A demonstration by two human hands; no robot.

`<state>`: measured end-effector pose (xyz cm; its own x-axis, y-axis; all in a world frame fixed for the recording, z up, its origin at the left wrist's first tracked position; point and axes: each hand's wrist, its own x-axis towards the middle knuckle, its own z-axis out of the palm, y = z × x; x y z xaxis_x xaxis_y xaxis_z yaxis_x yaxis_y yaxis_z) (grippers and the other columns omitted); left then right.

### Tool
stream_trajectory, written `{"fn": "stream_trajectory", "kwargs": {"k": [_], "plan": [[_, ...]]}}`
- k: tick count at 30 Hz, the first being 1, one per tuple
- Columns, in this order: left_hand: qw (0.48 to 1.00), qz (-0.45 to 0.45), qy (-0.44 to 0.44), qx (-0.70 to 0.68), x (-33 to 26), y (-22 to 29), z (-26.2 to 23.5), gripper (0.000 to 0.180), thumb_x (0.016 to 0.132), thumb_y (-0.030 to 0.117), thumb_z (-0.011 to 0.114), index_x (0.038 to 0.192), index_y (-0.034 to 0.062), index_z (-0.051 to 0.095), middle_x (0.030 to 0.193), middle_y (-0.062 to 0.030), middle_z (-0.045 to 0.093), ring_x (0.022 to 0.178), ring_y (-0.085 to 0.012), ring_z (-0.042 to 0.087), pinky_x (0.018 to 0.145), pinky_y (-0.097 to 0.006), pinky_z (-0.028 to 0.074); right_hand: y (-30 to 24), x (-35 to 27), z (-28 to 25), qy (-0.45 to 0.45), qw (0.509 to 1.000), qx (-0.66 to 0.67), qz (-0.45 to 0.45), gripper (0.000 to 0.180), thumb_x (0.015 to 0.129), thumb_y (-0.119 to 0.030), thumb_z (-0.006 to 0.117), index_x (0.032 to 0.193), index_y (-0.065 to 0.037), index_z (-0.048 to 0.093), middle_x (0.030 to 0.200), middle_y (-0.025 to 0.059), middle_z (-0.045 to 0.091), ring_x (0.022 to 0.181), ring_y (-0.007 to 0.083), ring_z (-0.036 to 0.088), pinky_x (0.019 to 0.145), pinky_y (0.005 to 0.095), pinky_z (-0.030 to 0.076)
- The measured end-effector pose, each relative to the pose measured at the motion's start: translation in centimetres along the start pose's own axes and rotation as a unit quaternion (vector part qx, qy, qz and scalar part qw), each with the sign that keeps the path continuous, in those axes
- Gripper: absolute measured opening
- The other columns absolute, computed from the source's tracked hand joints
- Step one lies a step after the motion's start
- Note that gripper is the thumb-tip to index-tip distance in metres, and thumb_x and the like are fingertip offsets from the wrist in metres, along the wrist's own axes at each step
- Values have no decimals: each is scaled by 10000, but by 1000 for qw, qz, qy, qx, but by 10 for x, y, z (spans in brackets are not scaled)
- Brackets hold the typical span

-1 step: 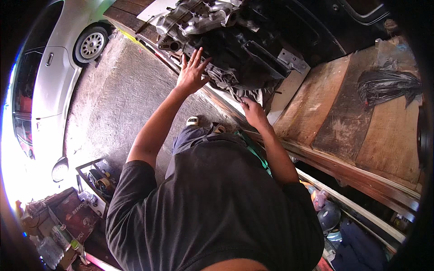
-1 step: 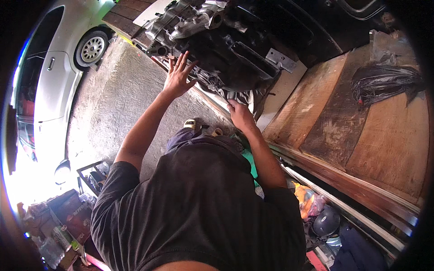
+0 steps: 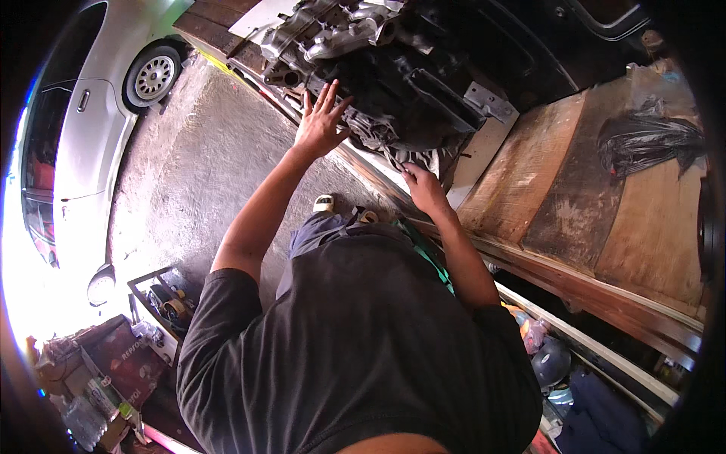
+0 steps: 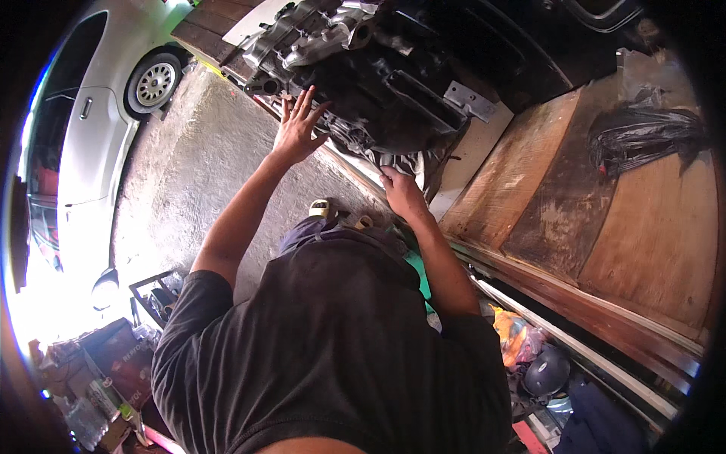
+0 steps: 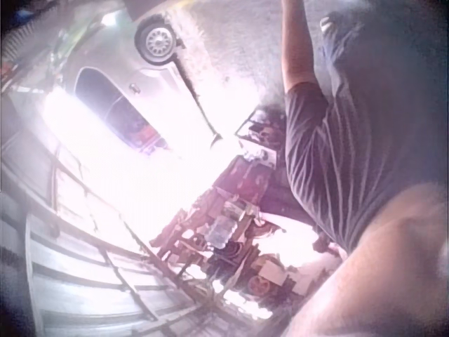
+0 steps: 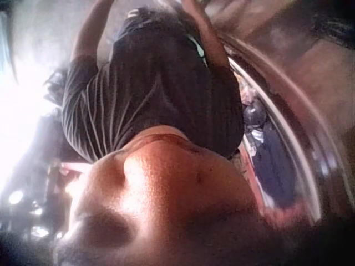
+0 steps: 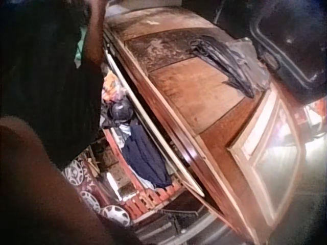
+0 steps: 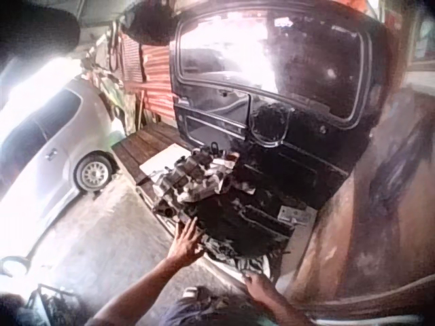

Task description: The person retrieves a wrench and a brush from a shelf, then uses the wrench to loosen and remove bolts from a car engine block resting on a wooden workbench. The person repeatedly applies the wrench to different bolt locations on the engine throughout the clip.

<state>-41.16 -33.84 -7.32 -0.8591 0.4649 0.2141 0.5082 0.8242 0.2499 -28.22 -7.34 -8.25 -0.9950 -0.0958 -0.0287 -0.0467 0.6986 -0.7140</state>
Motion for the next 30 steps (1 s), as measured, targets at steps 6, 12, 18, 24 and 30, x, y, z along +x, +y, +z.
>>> {"fn": "stream_trajectory", "kwargs": {"k": [6,12,18,24,30], "plan": [[1000,-4,-19,23,0,-1,-3,768,782,408,720,1452,226,393,1606,-138,94,1483,-316,99,1157,-604,69,2,6,2,-64,995,-4,78,321,951,-250,578,1153,-6,635,1055,237,664,1004,390,633,840,407,498],[998,52,-27,12,18,5,-6,760,802,489,677,1450,214,392,1606,-111,120,1483,-312,99,1152,-615,85,1,14,4,-27,996,-2,80,334,953,-257,570,1166,-8,636,1077,228,663,1013,375,637,859,392,496],[990,97,-68,77,41,-9,-17,819,791,539,675,1476,228,350,1603,-79,157,1488,-276,89,1163,-602,51,20,10,28,7,996,40,85,303,940,-224,582,1143,-7,646,1045,221,671,989,373,645,837,390,504],[997,57,-22,54,44,-17,-22,885,730,568,714,1472,238,363,1603,-121,137,1487,-324,58,1129,-664,37,33,6,49,35,988,118,98,266,933,-155,600,1113,35,643,814,138,687,666,165,611,642,308,484],[998,-20,-14,61,45,-11,-19,994,663,576,767,1492,248,326,1611,-143,46,1484,-348,48,1074,-741,53,21,12,28,31,993,88,72,256,921,-196,619,1063,10,674,789,159,679,666,239,636,633,342,491]]}}
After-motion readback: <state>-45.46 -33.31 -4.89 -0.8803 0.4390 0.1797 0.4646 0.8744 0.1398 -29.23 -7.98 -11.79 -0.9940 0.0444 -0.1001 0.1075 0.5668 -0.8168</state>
